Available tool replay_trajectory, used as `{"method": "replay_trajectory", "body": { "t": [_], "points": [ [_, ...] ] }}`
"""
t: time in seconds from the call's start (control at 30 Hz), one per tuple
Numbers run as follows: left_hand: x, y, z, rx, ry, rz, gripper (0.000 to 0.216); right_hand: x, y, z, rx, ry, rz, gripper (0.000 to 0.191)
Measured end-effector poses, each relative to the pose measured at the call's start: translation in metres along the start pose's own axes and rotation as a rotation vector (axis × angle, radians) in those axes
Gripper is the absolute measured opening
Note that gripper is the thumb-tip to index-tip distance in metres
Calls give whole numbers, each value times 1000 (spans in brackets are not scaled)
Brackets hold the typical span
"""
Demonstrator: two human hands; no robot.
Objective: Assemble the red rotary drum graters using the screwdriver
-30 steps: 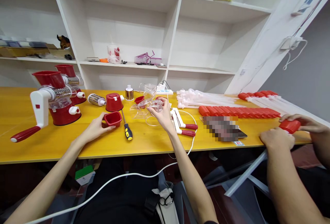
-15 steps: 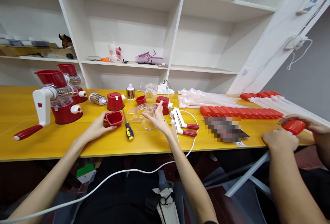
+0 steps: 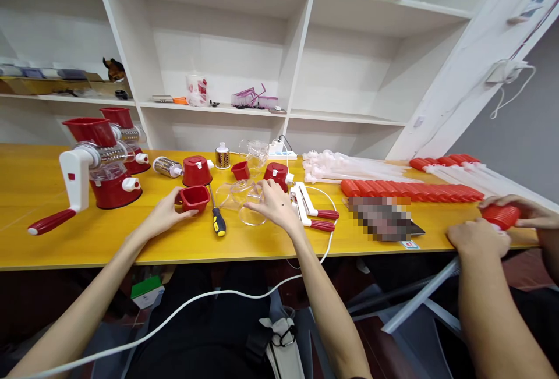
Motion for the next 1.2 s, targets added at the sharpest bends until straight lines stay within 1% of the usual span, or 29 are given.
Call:
{"method": "replay_trajectory", "body": {
  "t": [0.1, 0.2, 0.27, 0.37, 0.47, 0.53, 0.6, 0.67, 0.7, 0.8, 0.9, 0.97, 1.03, 1.2],
  "points": [
    [0, 13, -3, 126, 14, 97, 58, 10, 1, -7, 81, -26, -136, 60],
    [1, 23, -5, 222, 17, 340, 58, 22, -1, -13, 158, -82, -331, 61],
    [1, 29, -5, 287, 39, 505, 59, 22, -7, -15, 144, -98, -488, 60],
    [8, 40, -1, 380, 73, 666, 60, 11, -22, -15, 70, -70, -688, 57],
    [30, 49, 5, 359, 19, 729, 56, -3, -36, -11, 23, -34, -781, 58],
    [45, 57, 10, 368, -35, 706, 53, -10, -45, -7, 13, -17, -786, 62],
    [57, 68, 16, 437, -82, 635, 55, -16, -51, -3, 28, 9, -760, 72],
    [67, 79, 22, 512, -139, 544, 60, -24, -53, 2, 46, 97, -660, 79],
    [72, 82, 25, 531, -169, 500, 64, -29, -53, 4, 47, 162, -593, 78],
    [86, 86, 31, 513, -249, 396, 75, -45, -57, 10, 0, 356, -433, 71],
    [96, 87, 34, 452, -287, 332, 79, -50, -61, 12, -52, 426, -411, 68],
    [102, 86, 37, 417, -293, 304, 79, -51, -62, 12, -60, 436, -410, 66],
    [106, 85, 39, 407, -273, 269, 77, -50, -61, 12, -55, 444, -414, 64],
    [109, 78, 45, 456, -149, 101, 73, -44, -64, 13, 5, 443, -338, 65]
  ]
}}
Point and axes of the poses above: each hand's wrist, its own z-axis away from the middle knuckle, its own y-axis out of the back of the hand, x = y × z, the point moved 7 cm from there along -z, towards the middle knuckle, and after that the axes turned 2 degrees about -z, right-handed, at the moved point
